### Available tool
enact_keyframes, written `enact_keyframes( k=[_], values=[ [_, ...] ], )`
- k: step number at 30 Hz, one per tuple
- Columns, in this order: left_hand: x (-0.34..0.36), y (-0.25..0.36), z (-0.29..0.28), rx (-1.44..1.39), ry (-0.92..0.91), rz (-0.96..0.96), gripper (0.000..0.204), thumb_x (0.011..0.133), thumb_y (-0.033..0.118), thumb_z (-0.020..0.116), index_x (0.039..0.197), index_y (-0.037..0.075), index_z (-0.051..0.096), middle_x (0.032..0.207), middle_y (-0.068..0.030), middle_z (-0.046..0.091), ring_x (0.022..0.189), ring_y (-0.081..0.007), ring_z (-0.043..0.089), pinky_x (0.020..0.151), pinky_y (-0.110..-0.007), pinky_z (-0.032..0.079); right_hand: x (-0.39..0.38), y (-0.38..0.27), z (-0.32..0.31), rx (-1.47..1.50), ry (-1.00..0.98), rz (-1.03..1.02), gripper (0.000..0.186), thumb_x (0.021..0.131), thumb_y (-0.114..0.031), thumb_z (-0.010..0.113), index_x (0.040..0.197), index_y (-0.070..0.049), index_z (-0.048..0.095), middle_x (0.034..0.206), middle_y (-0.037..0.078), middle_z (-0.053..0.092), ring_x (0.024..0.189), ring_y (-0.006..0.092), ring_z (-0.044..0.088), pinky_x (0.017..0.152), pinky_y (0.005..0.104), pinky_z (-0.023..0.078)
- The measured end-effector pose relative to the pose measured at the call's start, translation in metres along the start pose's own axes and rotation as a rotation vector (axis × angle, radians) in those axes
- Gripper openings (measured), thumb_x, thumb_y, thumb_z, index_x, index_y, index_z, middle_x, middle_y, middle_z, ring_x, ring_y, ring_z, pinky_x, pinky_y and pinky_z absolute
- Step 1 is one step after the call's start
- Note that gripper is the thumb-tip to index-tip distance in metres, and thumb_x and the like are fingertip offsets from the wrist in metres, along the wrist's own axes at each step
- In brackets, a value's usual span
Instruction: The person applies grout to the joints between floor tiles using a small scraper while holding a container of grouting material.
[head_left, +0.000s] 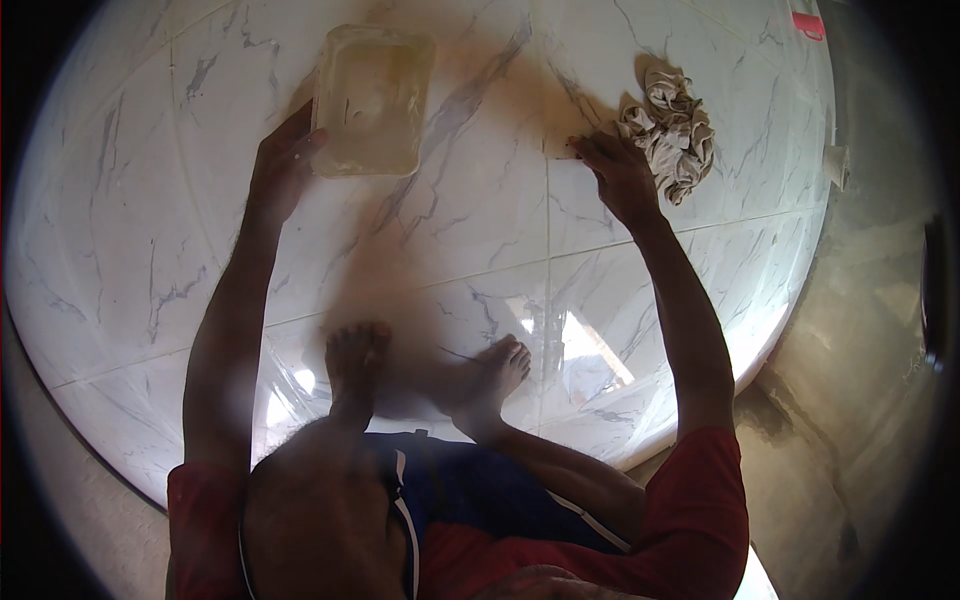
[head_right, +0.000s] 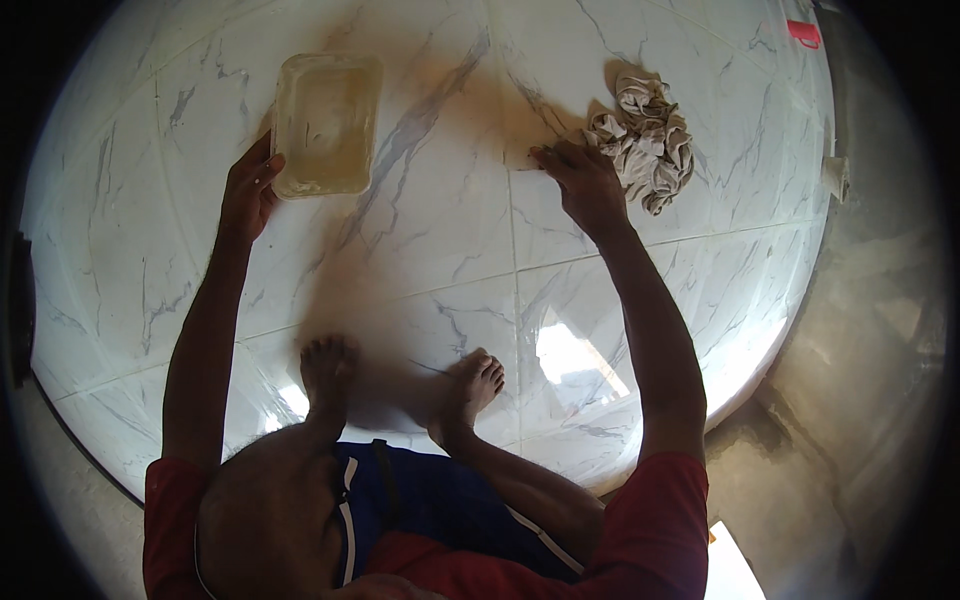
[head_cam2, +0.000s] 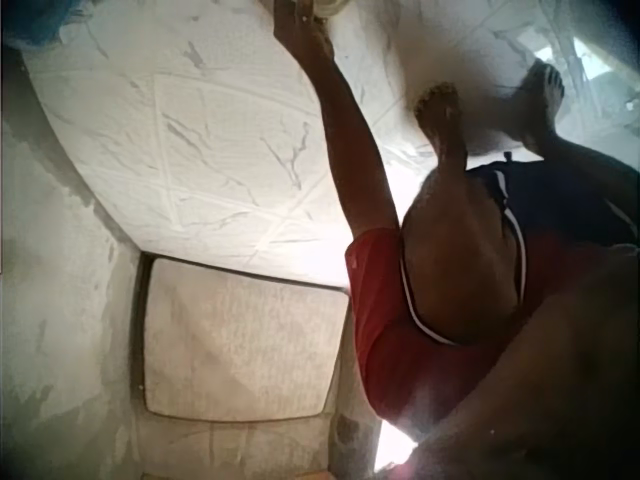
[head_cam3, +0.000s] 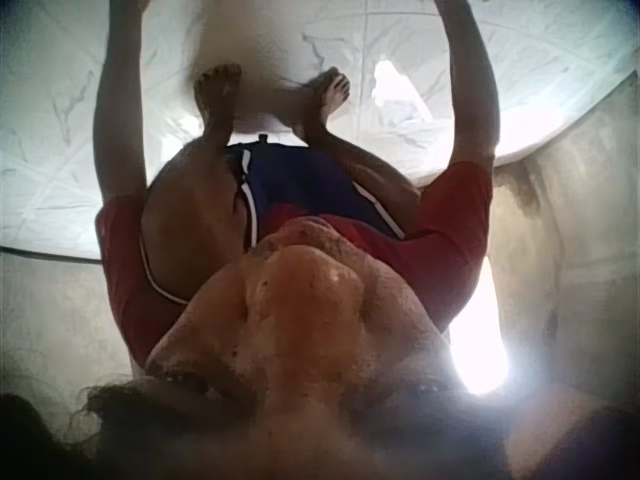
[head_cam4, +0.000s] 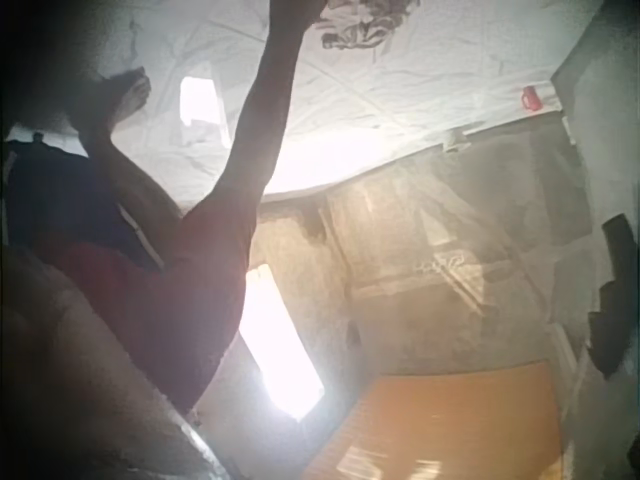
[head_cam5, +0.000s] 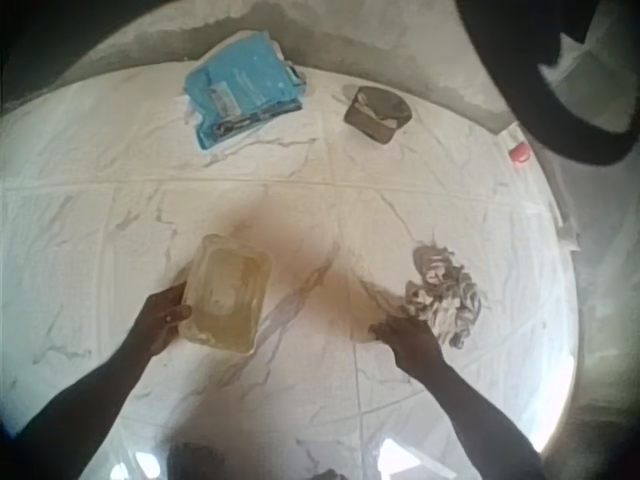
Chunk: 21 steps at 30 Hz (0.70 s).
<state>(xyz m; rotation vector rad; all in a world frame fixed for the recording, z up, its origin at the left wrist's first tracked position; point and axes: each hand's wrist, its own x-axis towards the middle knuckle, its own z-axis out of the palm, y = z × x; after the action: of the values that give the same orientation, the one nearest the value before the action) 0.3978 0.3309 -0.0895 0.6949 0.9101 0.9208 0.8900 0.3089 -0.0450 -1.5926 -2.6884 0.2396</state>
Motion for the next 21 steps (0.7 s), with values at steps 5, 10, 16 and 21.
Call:
enact_keyframes(
  k=[5, 10, 16, 21],
  values=[
    [-0.002, 0.003, -0.001, 0.021, 0.014, -0.034, 0.067, 0.101, 0.017, 0.061, 0.156, -0.009, 0.035, 0.152, -0.0178, 0.052, 0.138, -0.0243, 0.051, 0.116, -0.038, 0.04, -0.015, -0.002, -0.017, -0.051, 0.0, 0.024, 0.039, 0.091, -0.01, 0.07, 0.127, -0.024, 0.07, 0.109, 0.002, 0.067, 0.098, 0.0254, 0.067, 0.086, 0.0426, 0.057],
    [-0.001, 0.002, -0.001, 0.015, 0.004, -0.025, 0.067, 0.101, 0.017, 0.062, 0.156, -0.01, 0.034, 0.152, -0.0185, 0.051, 0.138, -0.0251, 0.051, 0.116, -0.039, 0.04, 0.031, -0.061, -0.03, -0.013, -0.043, 0.189, 0.027, 0.097, -0.024, 0.067, 0.124, -0.02, 0.068, 0.099, 0.008, 0.065, 0.078, 0.0297, 0.072, 0.065, 0.0443, 0.061],
    [0.0, 0.003, 0.005, 0.014, 0.036, -0.016, 0.067, 0.1, 0.016, 0.064, 0.156, -0.009, 0.036, 0.15, -0.0179, 0.053, 0.137, -0.0248, 0.052, 0.115, -0.039, 0.041, 0.001, -0.071, -0.029, -0.097, -0.187, 0.247, 0.025, 0.098, -0.024, 0.064, 0.123, -0.019, 0.068, 0.097, 0.01, 0.063, 0.077, 0.0296, 0.073, 0.063, 0.0447, 0.061],
    [-0.018, -0.005, 0.021, -0.014, 0.131, -0.058, 0.065, 0.098, 0.018, 0.068, 0.155, -0.001, 0.044, 0.141, -0.0137, 0.061, 0.122, -0.0206, 0.063, 0.097, -0.035, 0.054, -0.032, -0.075, -0.057, -0.23, -0.272, 0.139, 0.025, 0.095, -0.021, 0.067, 0.12, -0.019, 0.069, 0.097, 0.007, 0.065, 0.081, 0.0255, 0.072, 0.066, 0.0415, 0.059]
  ],
)
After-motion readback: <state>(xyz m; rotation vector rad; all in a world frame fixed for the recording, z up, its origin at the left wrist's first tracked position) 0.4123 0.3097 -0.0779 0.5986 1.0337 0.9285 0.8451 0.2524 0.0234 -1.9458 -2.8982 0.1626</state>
